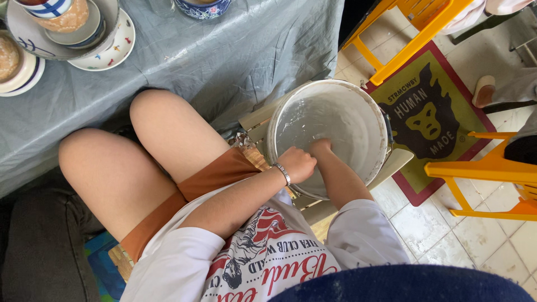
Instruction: The person sits with a water bucket between their knees and washes ceramic cups and bowls in the water by hand. They lift each piece out, wipe it with a dark cloth, and place the cleaned pieces on the table beside them.
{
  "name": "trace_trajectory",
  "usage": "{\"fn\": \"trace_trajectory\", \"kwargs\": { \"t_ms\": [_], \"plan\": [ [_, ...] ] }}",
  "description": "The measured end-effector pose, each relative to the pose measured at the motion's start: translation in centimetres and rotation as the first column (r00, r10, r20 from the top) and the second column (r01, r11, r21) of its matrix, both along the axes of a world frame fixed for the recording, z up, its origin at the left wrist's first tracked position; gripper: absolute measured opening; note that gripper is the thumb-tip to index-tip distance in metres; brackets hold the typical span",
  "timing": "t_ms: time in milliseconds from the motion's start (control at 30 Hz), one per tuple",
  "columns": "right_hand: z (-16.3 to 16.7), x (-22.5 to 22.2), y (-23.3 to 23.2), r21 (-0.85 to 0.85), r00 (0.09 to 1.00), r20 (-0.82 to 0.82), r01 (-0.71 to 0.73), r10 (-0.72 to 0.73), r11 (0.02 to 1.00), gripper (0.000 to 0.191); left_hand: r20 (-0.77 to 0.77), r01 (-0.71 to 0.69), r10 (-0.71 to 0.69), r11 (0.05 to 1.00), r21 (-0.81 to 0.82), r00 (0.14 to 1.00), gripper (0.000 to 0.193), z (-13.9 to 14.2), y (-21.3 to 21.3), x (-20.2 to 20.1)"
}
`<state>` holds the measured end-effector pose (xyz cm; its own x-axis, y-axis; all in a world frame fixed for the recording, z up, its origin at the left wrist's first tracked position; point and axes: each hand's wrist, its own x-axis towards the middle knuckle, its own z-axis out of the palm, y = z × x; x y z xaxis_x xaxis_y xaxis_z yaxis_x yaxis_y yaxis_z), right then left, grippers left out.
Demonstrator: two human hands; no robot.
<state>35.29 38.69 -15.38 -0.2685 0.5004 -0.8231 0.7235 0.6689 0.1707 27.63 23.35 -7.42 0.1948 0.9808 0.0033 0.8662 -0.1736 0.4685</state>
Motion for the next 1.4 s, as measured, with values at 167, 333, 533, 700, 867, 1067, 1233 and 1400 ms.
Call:
{"fn": "trace_trajectory", "kwargs": {
  "t_ms": [167, 333, 533, 700, 867, 1067, 1233, 1400],
  "plan": [
    [0.6, -1.0, -0.2, -0.486, 0.892, -0.38, 0.033, -0.245, 0.874, 0.053, 0.028, -0.016, 0.015, 0.999, 0.029, 1.0, 0.018, -0.1, -0.1, 0.0],
    [3.0, -2.4, 0.3, -0.011, 0.636, -0.768, 0.103, -0.075, 0.995, 0.064, 0.018, -0.013, 0.013, 1.0, 0.028, 1.0, 0.018, 0.0, -0.1, 0.0],
    [3.0, -0.5, 1.7, 0.609, 0.899, -0.42, 0.177, 0.125, 0.773, 0.051, 0.024, -0.007, 0.007, 1.0, -0.008, 1.0, 0.018, 0.2, -0.1, 0.0],
    [1.1, 0.4, 2.0, 0.276, 0.993, 0.117, -0.039, 0.006, 0.96, 0.038, 0.02, 0.001, -0.001, 1.0, -0.005, 1.0, 0.018, 0.2, 0.1, 0.0],
    [0.2, 0.5, 0.5, -0.303, 0.989, 0.001, 0.142, -0.148, 0.943, 0.043, 0.003, -0.012, 0.012, 1.0, 0.0, 1.0, 0.02, 0.0, 0.1, 0.1],
    [1.7, -1.5, 0.5, -0.665, 0.782, -0.377, 0.144, -0.497, 0.732, 0.053, -0.029, 0.006, -0.011, 0.986, -0.167, 1.0, 0.024, 0.1, 0.2, 0.2],
    [4.8, -1.3, 2.0, -0.723, 0.39, -0.563, 0.194, -0.728, 0.663, 0.061, -0.052, 0.013, -0.022, 0.984, -0.178, 0.998, 0.024, 0.5, 0.4, 0.1],
    [6.0, 0.6, 3.3, -0.629, 0.03, -0.776, 0.037, -0.63, 0.777, 0.06, -0.064, 0.0, -0.011, 0.986, -0.168, 0.998, 0.023, 0.7, 0.5, 0.1]
  ]
}}
